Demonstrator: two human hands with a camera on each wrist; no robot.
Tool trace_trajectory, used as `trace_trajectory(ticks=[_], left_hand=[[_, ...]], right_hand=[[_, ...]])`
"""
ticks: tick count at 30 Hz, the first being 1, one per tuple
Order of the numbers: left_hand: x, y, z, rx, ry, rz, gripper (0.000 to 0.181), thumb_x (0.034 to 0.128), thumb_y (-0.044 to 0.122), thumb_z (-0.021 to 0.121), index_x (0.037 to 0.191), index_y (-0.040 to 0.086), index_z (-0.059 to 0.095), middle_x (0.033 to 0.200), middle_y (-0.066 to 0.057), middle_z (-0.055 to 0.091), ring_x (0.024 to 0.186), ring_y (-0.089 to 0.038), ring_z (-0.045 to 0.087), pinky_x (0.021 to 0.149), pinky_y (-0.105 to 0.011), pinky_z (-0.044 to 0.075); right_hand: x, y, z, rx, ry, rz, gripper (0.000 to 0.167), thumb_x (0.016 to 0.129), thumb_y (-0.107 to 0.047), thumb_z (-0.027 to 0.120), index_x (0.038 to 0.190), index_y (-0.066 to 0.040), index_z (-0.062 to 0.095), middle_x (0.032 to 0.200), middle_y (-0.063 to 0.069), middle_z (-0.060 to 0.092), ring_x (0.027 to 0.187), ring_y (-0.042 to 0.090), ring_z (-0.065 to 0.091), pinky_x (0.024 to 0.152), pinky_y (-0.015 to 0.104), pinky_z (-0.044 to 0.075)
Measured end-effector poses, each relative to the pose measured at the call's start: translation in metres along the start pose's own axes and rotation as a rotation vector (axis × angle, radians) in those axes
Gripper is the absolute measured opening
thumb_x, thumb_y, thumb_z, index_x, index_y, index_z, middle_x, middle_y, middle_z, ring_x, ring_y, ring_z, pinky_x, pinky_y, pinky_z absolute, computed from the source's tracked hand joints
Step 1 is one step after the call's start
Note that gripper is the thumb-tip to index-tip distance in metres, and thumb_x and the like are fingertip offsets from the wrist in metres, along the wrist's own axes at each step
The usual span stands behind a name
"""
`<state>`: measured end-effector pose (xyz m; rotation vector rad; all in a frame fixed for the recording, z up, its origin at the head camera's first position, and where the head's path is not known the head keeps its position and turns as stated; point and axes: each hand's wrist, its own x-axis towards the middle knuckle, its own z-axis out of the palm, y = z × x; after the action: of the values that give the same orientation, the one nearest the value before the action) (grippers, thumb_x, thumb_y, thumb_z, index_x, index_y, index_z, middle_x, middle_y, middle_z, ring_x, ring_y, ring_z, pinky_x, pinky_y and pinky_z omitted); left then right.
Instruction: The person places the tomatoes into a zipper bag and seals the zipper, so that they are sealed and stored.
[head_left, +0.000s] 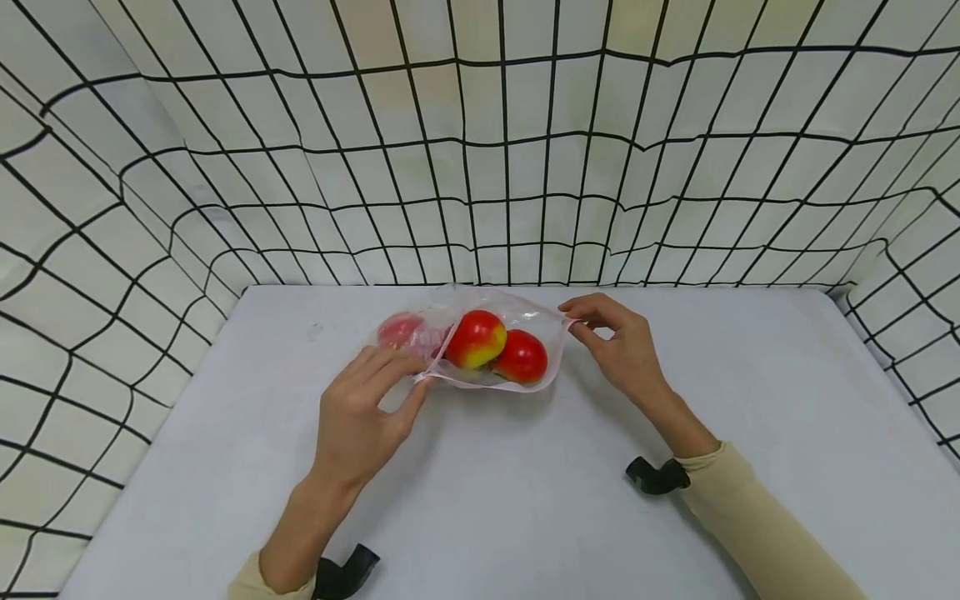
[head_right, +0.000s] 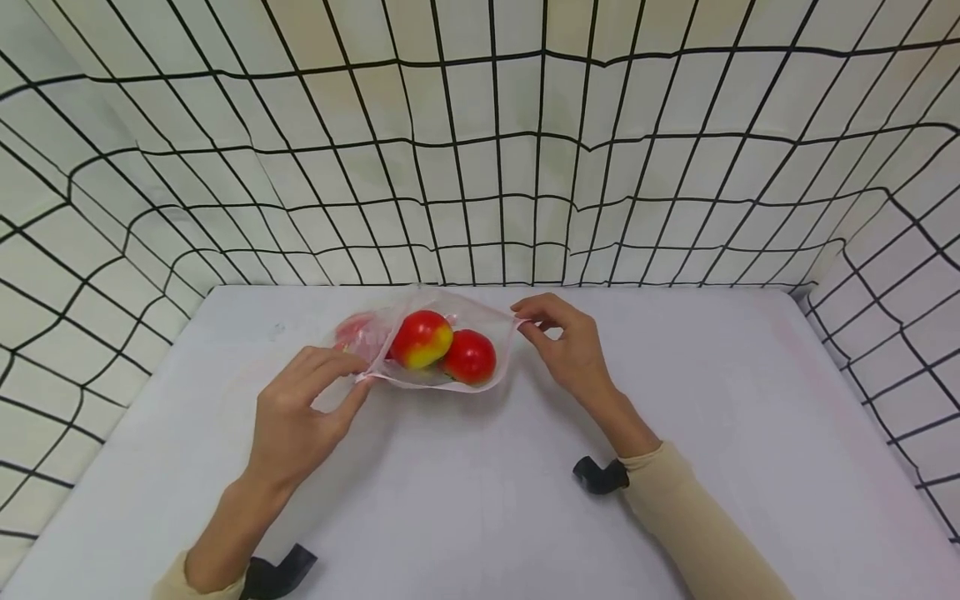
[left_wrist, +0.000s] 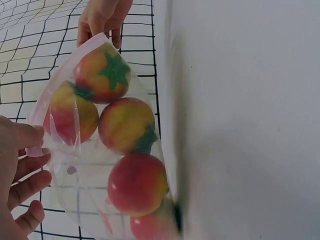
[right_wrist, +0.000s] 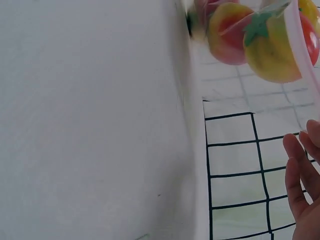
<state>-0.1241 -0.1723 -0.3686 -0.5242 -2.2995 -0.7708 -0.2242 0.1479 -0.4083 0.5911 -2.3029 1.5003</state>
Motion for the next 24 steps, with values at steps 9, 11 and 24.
trace_trajectory(ticks=[9,11,24], left_hand=[[0.001,-0.005,-0.015,-0.011,0.025,0.028,0.025,0.0790,0.006,0.088,0.103,0.008,0.082,0.091,-0.005,0.079,0.077,-0.019,0.068,0.083,-0.006,0.049],[0.002,-0.005,-0.018,-0.016,0.022,0.026,0.023,0.0797,0.007,0.088,0.102,0.007,0.082,0.088,-0.005,0.078,0.076,-0.019,0.066,0.079,-0.009,0.048],[0.009,-0.009,-0.028,0.033,0.012,0.071,0.020,0.0787,0.010,0.088,0.097,0.007,0.084,0.082,-0.004,0.077,0.065,-0.018,0.064,0.065,-0.019,0.050]], right_hand=[[-0.002,0.011,-0.012,0.048,0.020,0.033,0.013,0.092,-0.004,0.077,0.104,-0.009,0.076,0.111,0.009,0.077,0.091,0.001,0.069,0.084,0.015,0.058],[-0.002,0.012,-0.015,0.057,0.020,0.042,0.012,0.091,-0.003,0.077,0.102,-0.008,0.076,0.110,0.010,0.077,0.088,0.002,0.070,0.083,0.015,0.058],[-0.008,0.010,-0.023,0.008,-0.023,0.011,0.014,0.089,0.004,0.077,0.099,-0.007,0.077,0.104,0.013,0.078,0.080,0.003,0.071,0.076,0.014,0.058]])
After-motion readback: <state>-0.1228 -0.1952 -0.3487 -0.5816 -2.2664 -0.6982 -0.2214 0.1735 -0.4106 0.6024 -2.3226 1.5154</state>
